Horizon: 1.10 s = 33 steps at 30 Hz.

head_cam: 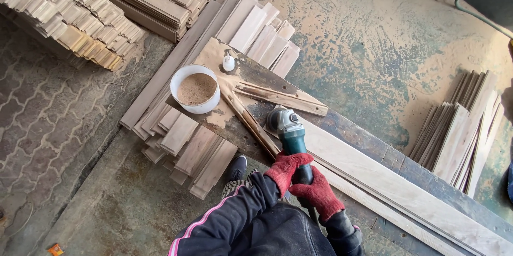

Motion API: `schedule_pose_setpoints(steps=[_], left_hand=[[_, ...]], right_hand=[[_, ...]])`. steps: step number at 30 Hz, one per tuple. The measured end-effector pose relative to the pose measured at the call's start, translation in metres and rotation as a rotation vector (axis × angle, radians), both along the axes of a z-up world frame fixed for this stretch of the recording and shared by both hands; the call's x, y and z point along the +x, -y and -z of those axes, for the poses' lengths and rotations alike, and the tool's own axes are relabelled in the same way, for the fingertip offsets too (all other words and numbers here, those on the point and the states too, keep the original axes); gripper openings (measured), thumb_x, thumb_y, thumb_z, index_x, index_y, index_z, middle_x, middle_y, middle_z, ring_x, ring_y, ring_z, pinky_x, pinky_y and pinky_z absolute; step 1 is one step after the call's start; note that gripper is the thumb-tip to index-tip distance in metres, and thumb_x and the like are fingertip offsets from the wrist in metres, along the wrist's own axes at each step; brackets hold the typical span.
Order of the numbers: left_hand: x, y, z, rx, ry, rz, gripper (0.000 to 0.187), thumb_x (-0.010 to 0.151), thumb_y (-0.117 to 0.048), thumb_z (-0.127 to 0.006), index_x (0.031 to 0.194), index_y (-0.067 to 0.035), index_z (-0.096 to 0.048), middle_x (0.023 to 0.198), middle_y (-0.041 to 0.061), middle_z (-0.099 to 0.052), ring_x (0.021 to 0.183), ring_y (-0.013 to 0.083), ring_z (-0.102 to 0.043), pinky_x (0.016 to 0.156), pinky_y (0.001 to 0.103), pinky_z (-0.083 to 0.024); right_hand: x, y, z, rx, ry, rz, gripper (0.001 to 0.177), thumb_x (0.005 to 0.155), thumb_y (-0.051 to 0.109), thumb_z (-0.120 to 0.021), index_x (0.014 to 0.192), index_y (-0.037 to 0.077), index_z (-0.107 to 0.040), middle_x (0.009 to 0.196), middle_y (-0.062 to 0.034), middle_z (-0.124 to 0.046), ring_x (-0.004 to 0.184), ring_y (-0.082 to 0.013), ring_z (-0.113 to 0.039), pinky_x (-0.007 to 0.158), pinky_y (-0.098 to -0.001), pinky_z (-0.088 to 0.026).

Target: Sanding the edges and surfaces of wooden planks using a handheld angle grinder.

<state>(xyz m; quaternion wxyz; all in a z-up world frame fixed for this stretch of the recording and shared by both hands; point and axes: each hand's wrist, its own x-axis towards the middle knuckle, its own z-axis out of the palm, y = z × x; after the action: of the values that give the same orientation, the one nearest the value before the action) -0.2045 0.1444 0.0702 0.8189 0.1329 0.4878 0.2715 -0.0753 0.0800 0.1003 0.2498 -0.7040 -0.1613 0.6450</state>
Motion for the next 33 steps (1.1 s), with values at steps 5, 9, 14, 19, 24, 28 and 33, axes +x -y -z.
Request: schedule_pose_setpoints(steps=[5, 9, 14, 19, 24, 28, 33], left_hand=[[0.002, -0.002, 0.011, -0.019, -0.022, -0.012, 0.044, 0.069, -0.015, -0.083, 0.107, -0.002, -0.066, 0.09, 0.011, -0.069, 0.076, 0.0232, -0.066, 0.073, 0.035, -0.057], [0.013, -0.018, 0.004, -0.027, -0.071, 0.032, 0.063, 0.067, -0.022, -0.084, 0.121, -0.002, -0.06, 0.098, 0.014, -0.068, 0.079, 0.0245, -0.068, 0.073, 0.035, -0.059], [0.016, -0.02, 0.009, -0.006, -0.022, 0.069, 0.049, 0.068, -0.019, -0.083, 0.111, -0.003, -0.065, 0.093, 0.012, -0.069, 0.074, 0.0231, -0.066, 0.067, 0.036, -0.058], [0.011, -0.005, 0.002, 0.018, 0.015, 0.015, 0.052, 0.069, -0.013, -0.083, 0.116, -0.004, -0.063, 0.093, 0.012, -0.069, 0.074, 0.0238, -0.066, 0.068, 0.036, -0.059], [0.033, -0.006, 0.002, 0.018, -0.099, 0.19, 0.054, 0.066, -0.024, -0.083, 0.114, -0.003, -0.067, 0.096, 0.013, -0.07, 0.081, 0.025, -0.068, 0.073, 0.038, -0.059], [0.064, 0.004, -0.007, -0.008, 0.005, 0.236, 0.045, 0.07, -0.016, -0.082, 0.109, -0.004, -0.066, 0.091, 0.011, -0.069, 0.075, 0.0231, -0.065, 0.069, 0.037, -0.058], [0.112, 0.025, -0.014, 0.003, -0.002, 0.464, 0.051, 0.07, -0.019, -0.08, 0.117, -0.005, -0.064, 0.096, 0.012, -0.07, 0.08, 0.0232, -0.066, 0.074, 0.036, -0.059]], right_hand=[[-0.002, -0.003, 0.001, -0.028, 0.051, -0.022, 0.063, 0.066, -0.006, -0.082, 0.125, 0.001, -0.063, 0.089, -0.0204, -0.07, 0.064, -0.0271, -0.064, 0.051, -0.0334, -0.05], [0.002, -0.015, 0.002, 0.008, 0.038, 0.006, 0.063, 0.07, -0.003, -0.081, 0.129, 0.001, -0.058, 0.084, -0.0205, -0.066, 0.058, -0.0281, -0.061, 0.047, -0.035, -0.05], [0.002, -0.013, 0.003, 0.015, 0.052, 0.038, 0.057, 0.07, -0.004, -0.081, 0.123, -0.001, -0.06, 0.082, -0.0221, -0.067, 0.057, -0.03, -0.062, 0.046, -0.0364, -0.05], [0.008, 0.001, 0.008, -0.056, 0.059, 0.02, 0.068, 0.067, -0.005, -0.083, 0.13, 0.002, -0.059, 0.087, -0.021, -0.068, 0.061, -0.0275, -0.063, 0.05, -0.0338, -0.05], [0.019, 0.01, 0.003, -0.03, 0.076, 0.096, 0.067, 0.067, -0.001, -0.084, 0.129, 0.001, -0.059, 0.084, -0.0212, -0.067, 0.058, -0.028, -0.062, 0.047, -0.0342, -0.048], [0.041, 0.036, 0.005, -0.005, 0.069, 0.196, 0.061, 0.069, -0.003, -0.084, 0.124, -0.002, -0.059, 0.081, -0.0226, -0.066, 0.057, -0.0304, -0.063, 0.047, -0.0363, -0.05], [0.072, 0.085, 0.023, -0.007, 0.114, 0.474, 0.049, 0.073, -0.004, -0.079, 0.119, -0.009, -0.06, 0.08, -0.0283, -0.065, 0.056, -0.0364, -0.062, 0.046, -0.0421, -0.05]])
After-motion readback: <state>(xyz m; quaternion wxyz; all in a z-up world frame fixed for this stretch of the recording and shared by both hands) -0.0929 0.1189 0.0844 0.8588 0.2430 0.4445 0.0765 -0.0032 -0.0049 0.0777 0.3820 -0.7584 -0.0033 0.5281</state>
